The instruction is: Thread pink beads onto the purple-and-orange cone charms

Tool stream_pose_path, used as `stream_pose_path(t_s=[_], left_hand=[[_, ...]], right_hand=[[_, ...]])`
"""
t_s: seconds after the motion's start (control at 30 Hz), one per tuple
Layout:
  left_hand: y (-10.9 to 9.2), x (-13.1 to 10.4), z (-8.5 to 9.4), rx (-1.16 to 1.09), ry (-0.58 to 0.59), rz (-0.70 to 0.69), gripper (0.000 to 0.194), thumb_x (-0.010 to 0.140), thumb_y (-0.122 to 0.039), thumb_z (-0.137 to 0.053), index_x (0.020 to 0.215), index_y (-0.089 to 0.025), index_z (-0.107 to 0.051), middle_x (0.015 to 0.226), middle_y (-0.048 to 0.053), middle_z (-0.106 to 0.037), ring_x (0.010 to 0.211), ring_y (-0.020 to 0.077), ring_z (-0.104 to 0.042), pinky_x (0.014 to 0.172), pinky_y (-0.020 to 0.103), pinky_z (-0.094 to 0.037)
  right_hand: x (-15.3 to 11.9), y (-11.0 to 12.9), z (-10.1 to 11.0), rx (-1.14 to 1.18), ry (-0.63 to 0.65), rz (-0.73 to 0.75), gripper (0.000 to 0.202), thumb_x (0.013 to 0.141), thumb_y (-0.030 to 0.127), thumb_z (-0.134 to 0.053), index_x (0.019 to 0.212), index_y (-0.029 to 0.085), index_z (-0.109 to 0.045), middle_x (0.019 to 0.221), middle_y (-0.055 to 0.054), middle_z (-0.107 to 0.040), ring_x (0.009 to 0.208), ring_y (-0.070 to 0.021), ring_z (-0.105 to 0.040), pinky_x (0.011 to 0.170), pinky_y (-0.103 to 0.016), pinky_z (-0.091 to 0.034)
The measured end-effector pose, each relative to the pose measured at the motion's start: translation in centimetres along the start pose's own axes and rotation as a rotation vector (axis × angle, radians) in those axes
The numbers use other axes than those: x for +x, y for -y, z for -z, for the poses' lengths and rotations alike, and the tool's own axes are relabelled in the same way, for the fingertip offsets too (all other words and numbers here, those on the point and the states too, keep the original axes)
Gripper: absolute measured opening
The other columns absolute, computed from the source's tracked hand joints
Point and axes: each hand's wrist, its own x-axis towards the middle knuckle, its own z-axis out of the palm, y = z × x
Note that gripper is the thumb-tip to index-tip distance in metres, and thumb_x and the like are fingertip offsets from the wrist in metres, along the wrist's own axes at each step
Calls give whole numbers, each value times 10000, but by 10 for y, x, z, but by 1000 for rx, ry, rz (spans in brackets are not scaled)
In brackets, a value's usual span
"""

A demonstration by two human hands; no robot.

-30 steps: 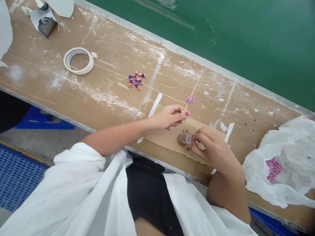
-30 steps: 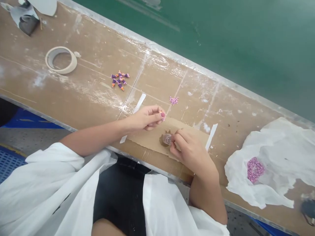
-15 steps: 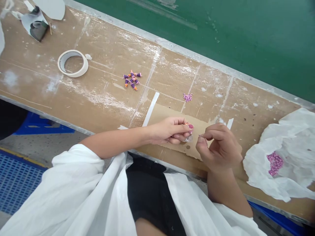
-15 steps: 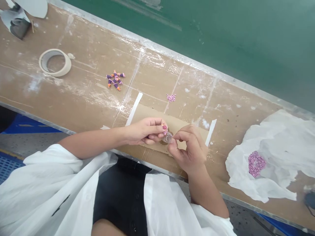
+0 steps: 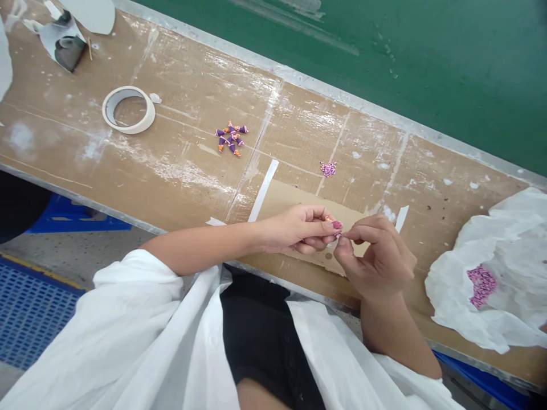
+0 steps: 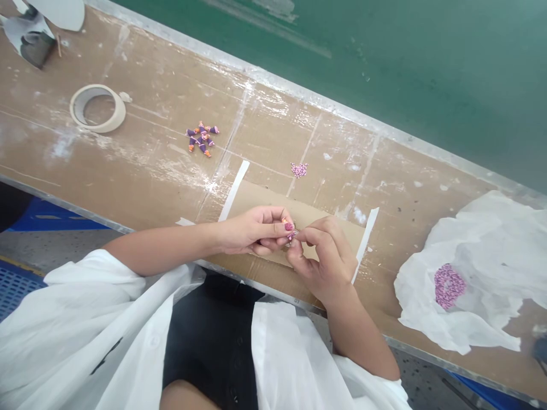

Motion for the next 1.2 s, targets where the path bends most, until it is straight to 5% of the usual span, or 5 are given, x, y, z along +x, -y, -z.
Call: stream_pose_path(t_s=[0.67,0.87,1.07,1.2], left_hand=[[9,-2,-7,-22,-9,-75,576,613,-530,-855,771,-168,-436,587,-72,-540,417,-5,-315,395,140,-197],[3,-6,-5,96,128,-114,496,713,-532,-791,813,-166,-471,619,-68,-522,432,8,-335,400,153,-235],[-6,-13,-4,85,197,-158,437,777,-498,-746,872,-194,-448,681,-65,-491,437,13,-295,395,145,-200],[-10,-15,0,17,245,-105,254,843,-379,-631,851,-190,-463,671,-43,-525,403,18,-252,384,142,-152]], right_hand=[[-1,4,0,-66,-39,44,215,843,-2,-614,875,204,-562,724,-12,-542,595,-162,-534,525,-310,-457],[-3,5,5,36,-25,1,203,860,59,-623,933,243,-575,716,-12,-567,589,-188,-563,509,-333,-469],[12,-18,13,146,-82,-55,138,877,98,-627,919,229,-611,736,-7,-587,603,-179,-564,521,-309,-434],[50,-51,-3,57,105,-147,111,885,140,-611,815,224,-590,697,12,-576,587,-159,-529,541,-293,-393]])
